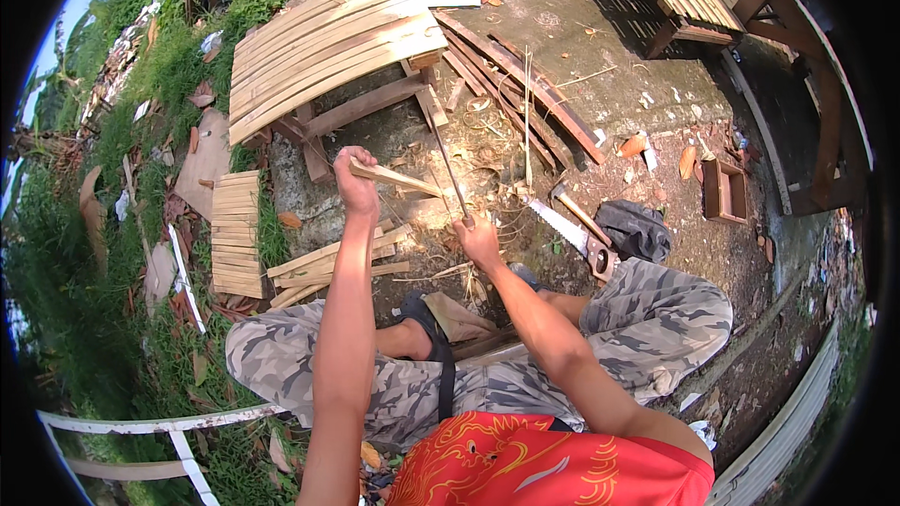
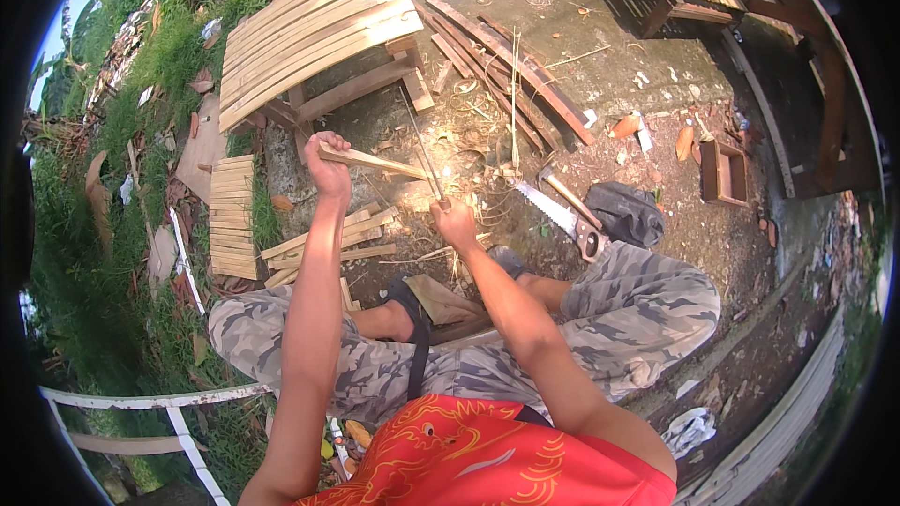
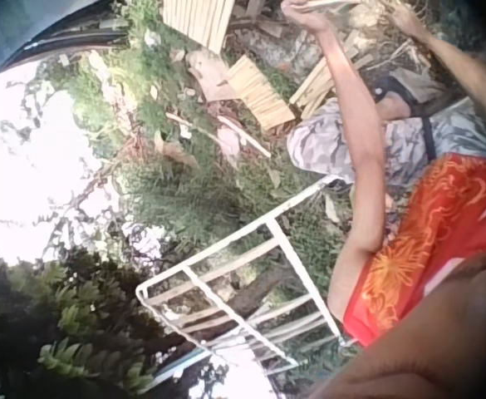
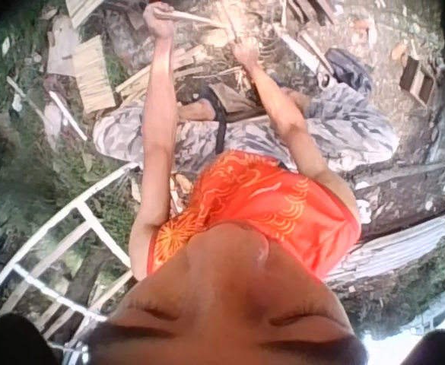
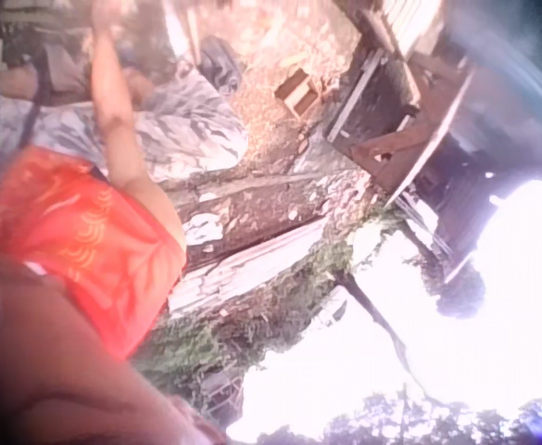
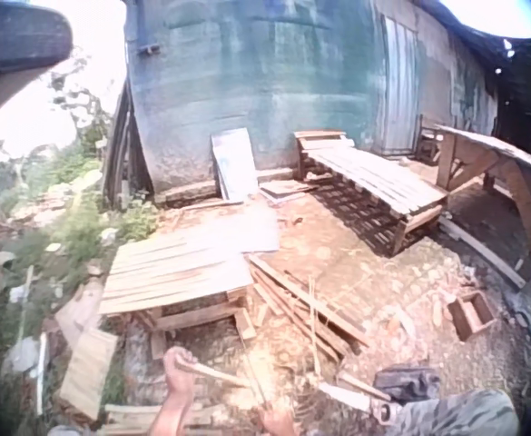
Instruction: The person sits on the ground and uses a machete to shave thin strips from a small wooden stick. They repeatedly draw the blade along the stick to produce wood shavings and place the shaved pieces on the ground.
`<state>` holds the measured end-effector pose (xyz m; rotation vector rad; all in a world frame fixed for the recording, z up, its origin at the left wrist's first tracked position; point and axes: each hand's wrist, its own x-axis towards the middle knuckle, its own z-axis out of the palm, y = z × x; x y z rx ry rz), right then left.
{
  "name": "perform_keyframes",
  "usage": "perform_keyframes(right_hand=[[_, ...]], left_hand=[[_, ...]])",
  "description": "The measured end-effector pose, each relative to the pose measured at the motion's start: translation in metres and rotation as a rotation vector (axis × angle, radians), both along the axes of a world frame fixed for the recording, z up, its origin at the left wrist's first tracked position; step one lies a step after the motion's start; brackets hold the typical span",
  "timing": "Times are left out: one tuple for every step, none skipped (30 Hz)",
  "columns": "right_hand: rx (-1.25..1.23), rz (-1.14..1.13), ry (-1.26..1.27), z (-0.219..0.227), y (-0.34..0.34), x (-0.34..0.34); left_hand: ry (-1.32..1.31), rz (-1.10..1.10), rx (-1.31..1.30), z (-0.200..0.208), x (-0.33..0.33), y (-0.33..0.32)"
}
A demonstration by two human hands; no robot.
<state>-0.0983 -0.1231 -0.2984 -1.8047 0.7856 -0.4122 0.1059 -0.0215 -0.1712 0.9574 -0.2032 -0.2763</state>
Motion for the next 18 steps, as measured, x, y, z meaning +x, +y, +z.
perform_keyframes(right_hand=[[-0.004,-0.011,0.009,0.002,0.001,0.005],[-0.003,-0.038,-0.016,0.001,0.002,0.007],[0.014,-0.044,-0.065,-0.003,0.004,0.009],[0.126,-0.045,0.065,-0.009,0.005,0.006],[0.209,0.001,0.259,-0.016,0.006,0.004],[0.288,0.047,0.455,-0.023,0.007,0.0],[0.374,0.085,0.684,-0.031,0.007,-0.003],[0.353,0.117,0.707,-0.036,0.006,-0.007],[0.341,0.146,0.761,-0.04,0.004,-0.008],[0.314,0.152,0.851,-0.042,0.003,-0.008],[0.216,0.164,0.642,-0.041,0.0,-0.005],[0.098,0.157,0.476,-0.039,-0.002,-0.003],[0.008,0.151,0.402,-0.036,-0.003,0.0],[0.1,0.106,0.243,-0.031,-0.006,0.005],[0.245,0.077,0.144,-0.028,-0.007,0.01],[0.241,0.063,-0.006,-0.025,-0.007,0.014],[0.25,0.037,0.028,-0.024,-0.007,0.017],[0.253,0.029,-0.018,-0.024,-0.005,0.017]], left_hand=[[0.029,-0.012,0.021,0.003,0.004,-0.005],[0.027,-0.042,0.04,0.005,0.005,-0.008],[0.025,-0.072,0.06,0.008,0.006,-0.011],[0.046,-0.096,0.097,0.011,0.006,-0.013],[0.058,-0.125,0.103,0.014,0.003,-0.013],[0.097,-0.149,0.125,0.016,-0.001,-0.011],[0.138,-0.174,0.147,0.017,-0.006,-0.008],[0.117,-0.199,0.19,0.018,-0.01,-0.005],[0.105,-0.209,0.195,0.018,-0.016,-0.002],[0.094,-0.225,0.205,0.018,-0.023,0.003],[0.08,-0.235,0.214,0.017,-0.027,0.005],[0.087,-0.245,0.175,0.015,-0.033,0.008],[0.056,-0.242,0.163,0.012,-0.039,0.009],[0.04,-0.233,0.171,0.009,-0.044,0.008],[0.014,-0.228,0.177,0.007,-0.048,0.008],[0.048,-0.26,0.182,0.005,-0.053,0.01],[0.05,-0.248,0.187,0.004,-0.058,0.012],[0.045,-0.236,0.182,0.003,-0.063,0.015]])
